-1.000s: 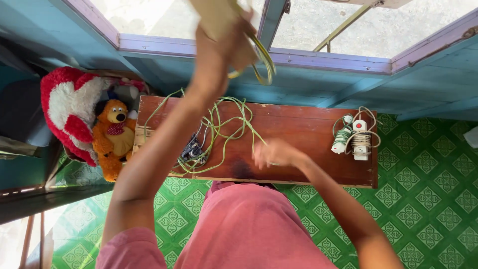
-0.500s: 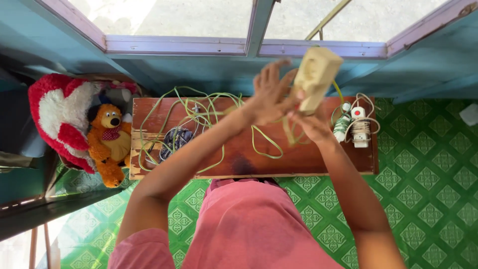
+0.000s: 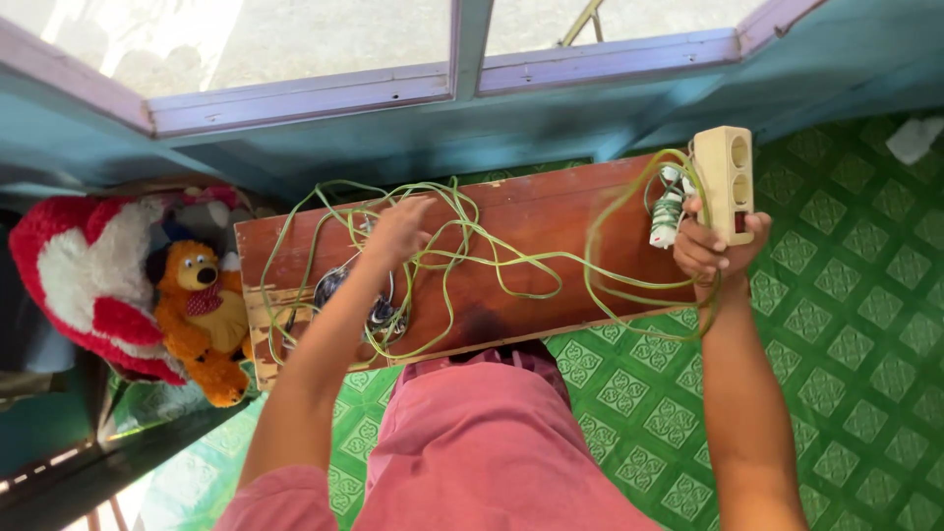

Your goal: The person gathers and untangles a long green extension cord and a white power strip on a wooden table. They then use a patterned cloth to wipe the cord and the table surface, handling the items one at a time.

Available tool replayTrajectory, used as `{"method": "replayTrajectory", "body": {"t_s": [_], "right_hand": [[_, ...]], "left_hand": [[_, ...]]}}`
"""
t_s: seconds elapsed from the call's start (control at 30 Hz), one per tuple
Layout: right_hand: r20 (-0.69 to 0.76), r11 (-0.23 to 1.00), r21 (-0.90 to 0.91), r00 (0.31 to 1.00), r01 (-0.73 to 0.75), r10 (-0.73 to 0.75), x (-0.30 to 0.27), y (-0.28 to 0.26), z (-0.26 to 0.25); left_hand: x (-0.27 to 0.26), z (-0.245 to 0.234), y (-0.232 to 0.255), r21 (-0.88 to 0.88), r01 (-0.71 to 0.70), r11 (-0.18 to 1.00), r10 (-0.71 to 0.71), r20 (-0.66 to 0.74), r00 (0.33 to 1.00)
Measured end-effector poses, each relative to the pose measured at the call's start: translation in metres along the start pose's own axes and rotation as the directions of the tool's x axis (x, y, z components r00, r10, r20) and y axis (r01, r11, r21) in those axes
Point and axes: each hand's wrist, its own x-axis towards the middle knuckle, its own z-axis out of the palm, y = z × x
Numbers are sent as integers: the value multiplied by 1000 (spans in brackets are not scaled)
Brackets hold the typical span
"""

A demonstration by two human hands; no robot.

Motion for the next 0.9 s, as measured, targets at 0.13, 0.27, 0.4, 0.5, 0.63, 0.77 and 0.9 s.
{"method": "replayTrajectory", "body": {"t_s": [0.13,0.27,0.4,0.5,0.63,0.77,0.9], "right_hand": [[134,997,59,990,-57,49,12,29,5],[91,983,-83,981,-162,169,18,41,13],[-134,945,-205,964,-254,229,6,29,-8],[-350,894,-259,898,-366,267,-15,23,-33],[-603,749,-442,781,-494,160,-35,9,-70],[-706,732,-528,702,-430,-97,-35,-7,-122],[-819,651,-510,550,-562,-166,-20,-13,-154]], "left_hand": [[48,28,66,-110,-124,986,146,219,965],[66,83,109,52,-328,943,257,513,819],[57,115,90,291,-315,903,-44,793,608],[44,91,56,304,-195,932,-84,708,701],[11,21,25,169,-145,975,21,577,816],[-23,-45,36,242,-37,970,-112,572,813],[-42,-63,53,234,-32,972,-113,581,806]]}}
